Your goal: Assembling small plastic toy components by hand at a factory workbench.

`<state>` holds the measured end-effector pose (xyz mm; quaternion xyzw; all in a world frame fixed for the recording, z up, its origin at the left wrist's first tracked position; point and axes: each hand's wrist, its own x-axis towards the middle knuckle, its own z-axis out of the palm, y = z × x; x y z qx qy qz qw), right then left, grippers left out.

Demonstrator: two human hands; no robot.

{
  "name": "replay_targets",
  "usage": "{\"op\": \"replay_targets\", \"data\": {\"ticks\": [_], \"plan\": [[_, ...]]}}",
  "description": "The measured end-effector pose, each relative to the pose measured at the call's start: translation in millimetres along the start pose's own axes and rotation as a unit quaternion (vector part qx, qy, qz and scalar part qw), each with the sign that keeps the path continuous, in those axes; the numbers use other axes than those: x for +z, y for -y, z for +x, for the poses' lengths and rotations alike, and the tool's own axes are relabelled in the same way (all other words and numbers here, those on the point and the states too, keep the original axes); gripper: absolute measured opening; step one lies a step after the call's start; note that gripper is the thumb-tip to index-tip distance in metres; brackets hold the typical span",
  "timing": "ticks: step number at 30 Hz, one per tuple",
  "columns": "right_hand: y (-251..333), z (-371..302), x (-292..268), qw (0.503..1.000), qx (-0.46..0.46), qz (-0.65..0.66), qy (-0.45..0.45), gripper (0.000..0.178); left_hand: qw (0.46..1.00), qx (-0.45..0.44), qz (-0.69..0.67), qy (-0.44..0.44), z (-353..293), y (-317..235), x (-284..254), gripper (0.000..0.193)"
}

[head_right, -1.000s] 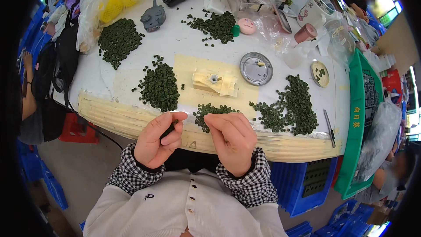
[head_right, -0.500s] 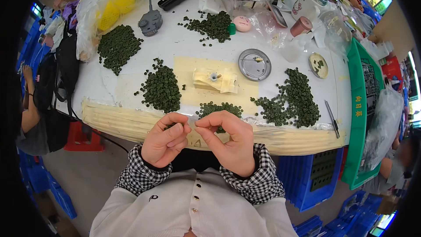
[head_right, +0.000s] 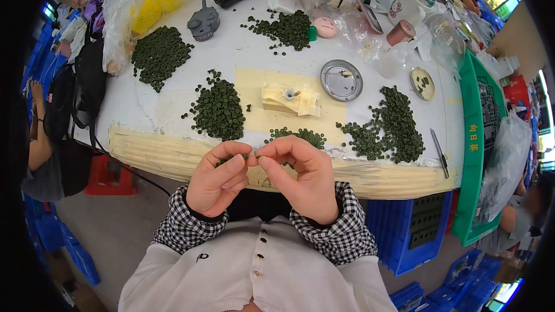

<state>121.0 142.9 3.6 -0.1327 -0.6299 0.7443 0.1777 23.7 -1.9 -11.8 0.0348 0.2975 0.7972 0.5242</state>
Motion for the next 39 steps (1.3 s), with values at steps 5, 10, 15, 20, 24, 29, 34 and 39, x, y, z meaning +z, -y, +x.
{"op": "replay_targets", "data": {"ticks": [5,10,15,20,24,29,34,39], "plan": [[8,1,6,0.977,-0.114,-0.176,-0.026,0.012,1.0,0.019,-0.003,0.004,0,5,-4,0.019],[2,1,10,0.938,-0.216,-0.264,-0.057,0.015,0.999,0.021,0.025,-0.027,-2,6,0,0.016],[6,0,13,0.916,-0.237,-0.317,-0.063,0.017,0.995,0.057,0.073,-0.048,-3,6,2,0.016],[5,-1,13,0.901,-0.266,-0.339,-0.055,0.02,0.991,0.076,0.099,-0.052,-3,8,2,0.016],[2,1,14,0.872,-0.322,-0.365,-0.053,0.02,0.993,0.07,0.081,-0.052,-2,8,1,0.016],[5,-1,10,0.927,-0.256,-0.275,-0.012,0.017,1.0,0.017,0.022,-0.01,-3,3,-3,0.014],[3,1,-3,0.972,-0.17,-0.155,0.041,0.017,0.998,0.006,0.056,0.003,-2,5,0,0.012],[8,1,-2,0.925,-0.249,-0.286,0.024,0.021,0.991,-0.007,0.13,-0.006,-3,0,-4,0.01]]}}
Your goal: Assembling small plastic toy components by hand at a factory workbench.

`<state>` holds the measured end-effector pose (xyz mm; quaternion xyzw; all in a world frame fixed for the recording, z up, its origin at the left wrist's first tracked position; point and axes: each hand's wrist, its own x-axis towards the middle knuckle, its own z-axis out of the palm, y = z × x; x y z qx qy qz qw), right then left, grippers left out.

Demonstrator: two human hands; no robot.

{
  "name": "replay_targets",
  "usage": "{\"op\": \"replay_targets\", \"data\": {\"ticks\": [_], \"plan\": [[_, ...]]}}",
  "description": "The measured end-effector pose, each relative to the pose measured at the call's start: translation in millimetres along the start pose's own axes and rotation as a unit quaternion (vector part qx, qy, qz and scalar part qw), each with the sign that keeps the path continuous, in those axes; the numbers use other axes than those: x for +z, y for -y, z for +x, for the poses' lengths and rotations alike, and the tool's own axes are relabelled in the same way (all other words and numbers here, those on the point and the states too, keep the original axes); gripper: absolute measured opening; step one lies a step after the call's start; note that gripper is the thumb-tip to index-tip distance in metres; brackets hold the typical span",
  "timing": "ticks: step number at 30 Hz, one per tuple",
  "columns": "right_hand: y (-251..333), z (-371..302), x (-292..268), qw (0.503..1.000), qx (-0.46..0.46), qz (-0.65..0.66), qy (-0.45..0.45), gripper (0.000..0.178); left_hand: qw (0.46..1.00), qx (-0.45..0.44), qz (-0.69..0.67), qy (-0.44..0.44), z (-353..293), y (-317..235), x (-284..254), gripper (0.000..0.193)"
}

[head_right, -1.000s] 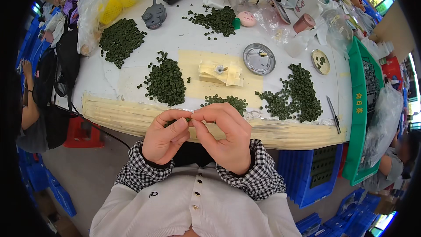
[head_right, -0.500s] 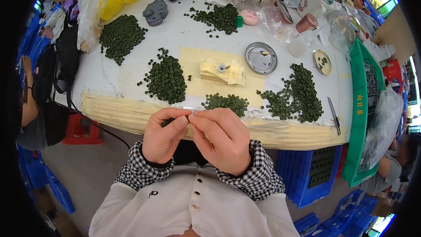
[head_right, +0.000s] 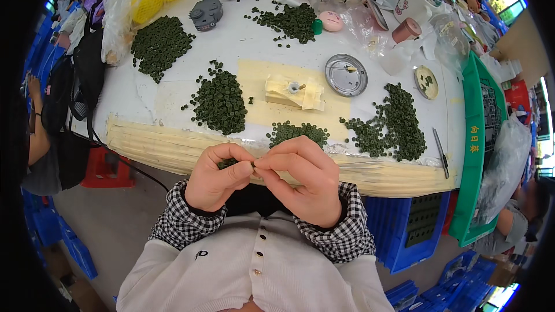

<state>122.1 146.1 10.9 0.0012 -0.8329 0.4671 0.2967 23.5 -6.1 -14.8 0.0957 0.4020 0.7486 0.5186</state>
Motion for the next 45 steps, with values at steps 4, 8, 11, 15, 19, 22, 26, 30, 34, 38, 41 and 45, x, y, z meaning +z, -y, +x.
{"op": "replay_targets", "data": {"ticks": [4,8,11,15,19,22,26,30,34,38,41,45], "plan": [[-1,1,1,0.988,-0.099,-0.122,0.003,0.031,0.999,0.01,0.037,-0.029,-1,-5,3,0.013],[-3,-1,4,0.977,-0.132,-0.169,-0.003,0.038,0.995,0.033,0.075,-0.054,-1,-4,3,0.013],[-4,-2,6,0.98,-0.127,-0.156,-0.004,0.033,0.993,0.043,0.095,-0.06,-2,-4,3,0.013],[0,-2,7,0.998,-0.034,-0.05,-0.011,0.024,0.99,0.067,0.112,-0.054,-1,-2,5,0.013],[-4,-5,10,0.996,0.07,0.053,-0.032,0.015,0.983,0.089,0.152,-0.06,-2,-1,8,0.013],[-4,-8,13,0.983,0.138,0.117,-0.039,0.012,0.971,0.12,0.201,-0.056,-1,0,9,0.013],[-3,-7,13,0.973,0.172,0.152,-0.036,0.011,0.969,0.121,0.209,-0.059,-3,-1,10,0.013],[-3,-8,14,0.979,0.15,0.13,-0.04,0.012,0.965,0.131,0.219,-0.065,-1,1,10,0.012],[-4,-6,15,0.998,0.058,0.019,-0.034,0.013,0.96,0.14,0.229,-0.082,-2,4,9,0.011],[0,-2,14,0.991,0.114,0.037,-0.059,0.013,0.991,0.074,0.068,-0.089,0,3,9,0.011],[-5,0,2,0.992,0.101,-0.019,-0.072,0.012,0.991,0.029,-0.063,-0.111,3,-3,0,0.013],[-9,2,-10,0.985,0.061,-0.157,-0.037,0.013,0.984,0.023,-0.115,-0.134,5,-15,-6,0.016]]}}
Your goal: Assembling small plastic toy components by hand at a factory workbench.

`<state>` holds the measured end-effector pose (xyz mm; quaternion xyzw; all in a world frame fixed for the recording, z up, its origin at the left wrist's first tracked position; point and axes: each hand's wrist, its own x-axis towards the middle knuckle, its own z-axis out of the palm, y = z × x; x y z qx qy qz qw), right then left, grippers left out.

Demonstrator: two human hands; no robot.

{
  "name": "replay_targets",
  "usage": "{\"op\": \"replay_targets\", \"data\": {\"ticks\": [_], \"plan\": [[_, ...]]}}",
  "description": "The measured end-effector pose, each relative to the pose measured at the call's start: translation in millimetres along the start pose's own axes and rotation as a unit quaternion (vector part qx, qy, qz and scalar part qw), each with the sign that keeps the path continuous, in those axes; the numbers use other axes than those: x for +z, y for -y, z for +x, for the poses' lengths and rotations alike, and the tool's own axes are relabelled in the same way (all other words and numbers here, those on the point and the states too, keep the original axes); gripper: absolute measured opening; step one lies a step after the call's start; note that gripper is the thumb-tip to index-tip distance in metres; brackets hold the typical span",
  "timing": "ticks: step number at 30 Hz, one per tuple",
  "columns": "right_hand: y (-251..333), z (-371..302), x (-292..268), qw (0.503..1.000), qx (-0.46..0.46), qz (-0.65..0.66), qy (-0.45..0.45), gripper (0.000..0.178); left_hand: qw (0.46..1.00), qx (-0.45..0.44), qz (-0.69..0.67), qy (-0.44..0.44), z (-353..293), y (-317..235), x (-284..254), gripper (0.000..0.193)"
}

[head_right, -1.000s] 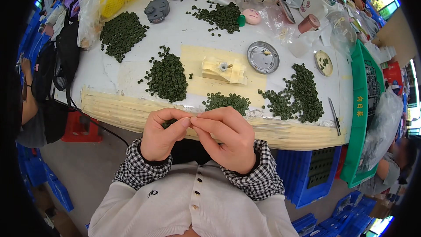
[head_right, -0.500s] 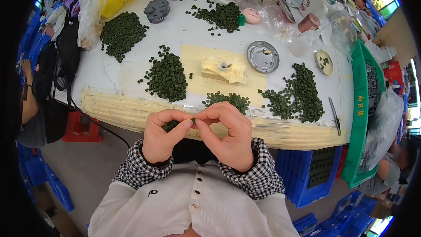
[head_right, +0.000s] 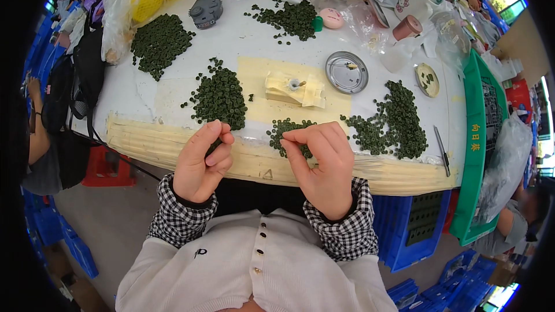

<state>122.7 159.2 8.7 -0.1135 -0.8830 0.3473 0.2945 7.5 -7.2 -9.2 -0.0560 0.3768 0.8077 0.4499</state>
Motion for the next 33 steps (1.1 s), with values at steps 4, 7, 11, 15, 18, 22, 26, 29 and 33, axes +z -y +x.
{"op": "replay_targets", "data": {"ticks": [4,7,11,15,18,22,26,29,33], "plan": [[-6,-1,8,0.996,-0.043,-0.068,0.031,0.014,0.996,-0.011,-0.084,0.018,5,-3,-9,0.021],[-8,0,17,0.993,-0.058,-0.099,0.038,0.014,0.996,-0.004,-0.088,0.013,4,-4,-6,0.021],[-6,8,28,0.987,-0.069,-0.137,0.048,0.014,0.998,-0.003,-0.066,0.018,2,-4,-6,0.022],[-4,11,35,0.978,-0.076,-0.186,0.056,0.015,0.998,-0.022,-0.052,-0.006,-3,-3,6,0.023],[-1,13,34,0.977,-0.079,-0.189,0.054,0.015,0.997,-0.037,-0.05,0.05,-6,0,0,0.025],[-2,9,29,0.993,-0.063,-0.097,0.029,0.016,0.992,-0.055,-0.043,0.103,-6,6,-6,0.026],[1,4,23,1.0,-0.021,-0.016,0.0,0.017,0.991,-0.074,-0.005,0.115,-7,10,-1,0.028],[2,1,19,0.999,0.009,0.038,0.003,0.016,0.994,-0.075,-0.001,0.082,-7,10,10,0.029],[2,0,16,0.993,0.056,0.1,0.019,0.014,0.993,-0.061,-0.012,0.096,-8,9,10,0.027]]}}
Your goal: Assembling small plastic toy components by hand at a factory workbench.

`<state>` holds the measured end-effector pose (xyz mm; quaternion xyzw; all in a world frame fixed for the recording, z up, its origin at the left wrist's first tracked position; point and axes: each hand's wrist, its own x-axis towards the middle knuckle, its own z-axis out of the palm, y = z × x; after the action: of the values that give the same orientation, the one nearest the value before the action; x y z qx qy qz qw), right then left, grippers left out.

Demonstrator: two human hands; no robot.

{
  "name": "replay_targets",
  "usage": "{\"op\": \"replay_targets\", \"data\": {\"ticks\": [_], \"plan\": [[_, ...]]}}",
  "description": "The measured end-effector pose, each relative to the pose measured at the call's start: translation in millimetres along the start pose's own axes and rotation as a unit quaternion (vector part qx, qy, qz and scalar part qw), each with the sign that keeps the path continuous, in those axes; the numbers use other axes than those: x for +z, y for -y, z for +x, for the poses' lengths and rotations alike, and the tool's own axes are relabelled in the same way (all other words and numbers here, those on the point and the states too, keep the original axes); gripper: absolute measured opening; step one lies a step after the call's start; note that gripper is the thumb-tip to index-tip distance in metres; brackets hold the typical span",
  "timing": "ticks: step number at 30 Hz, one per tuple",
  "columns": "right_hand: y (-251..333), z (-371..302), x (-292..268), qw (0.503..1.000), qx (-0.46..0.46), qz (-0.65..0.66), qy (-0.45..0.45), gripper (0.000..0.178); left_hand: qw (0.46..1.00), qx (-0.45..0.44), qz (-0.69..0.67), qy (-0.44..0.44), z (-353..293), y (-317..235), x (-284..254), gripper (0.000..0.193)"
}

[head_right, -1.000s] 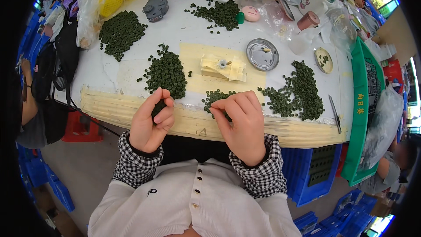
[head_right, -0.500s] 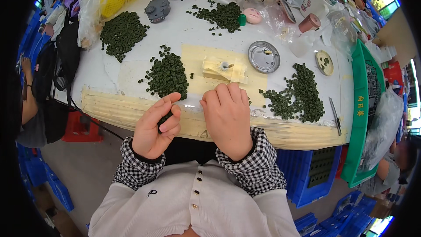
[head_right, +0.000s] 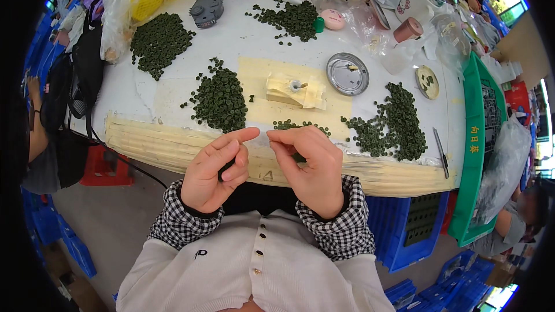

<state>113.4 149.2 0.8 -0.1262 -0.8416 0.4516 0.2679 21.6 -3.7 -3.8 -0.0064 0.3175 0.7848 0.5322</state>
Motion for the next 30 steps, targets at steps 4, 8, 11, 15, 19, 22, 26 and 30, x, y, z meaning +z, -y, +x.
{"op": "replay_targets", "data": {"ticks": [4,8,11,15,19,22,26,30], "plan": [[1,-1,-1,0.999,0.025,0.042,0.005,0.014,0.999,0.011,-0.012,0.034,0,4,-14,0.025],[0,-2,-1,0.998,0.02,0.065,0.002,0.014,0.999,0.014,-0.029,0.018,-1,2,-11,0.025],[-1,0,-3,0.998,-0.018,0.058,0.0,0.014,1.0,0.002,-0.03,-0.002,0,-1,-4,0.025],[1,-3,-4,0.997,-0.007,0.074,0.0,0.015,1.0,0.006,-0.023,0.017,0,-1,-4,0.025],[5,-7,-2,0.993,0.048,0.105,0.002,0.015,0.999,0.009,-0.035,0.04,2,3,-11,0.025],[5,-8,-2,0.994,0.022,0.106,0.0,0.016,0.998,0.005,-0.034,0.043,2,4,-12,0.025],[10,-4,1,0.997,-0.047,0.066,-0.018,0.017,1.0,-0.004,-0.023,0.014,1,3,-5,0.026],[13,-6,5,0.997,-0.07,-0.009,-0.025,0.019,1.0,0.01,0.003,0.002,2,7,-1,0.026]]}}
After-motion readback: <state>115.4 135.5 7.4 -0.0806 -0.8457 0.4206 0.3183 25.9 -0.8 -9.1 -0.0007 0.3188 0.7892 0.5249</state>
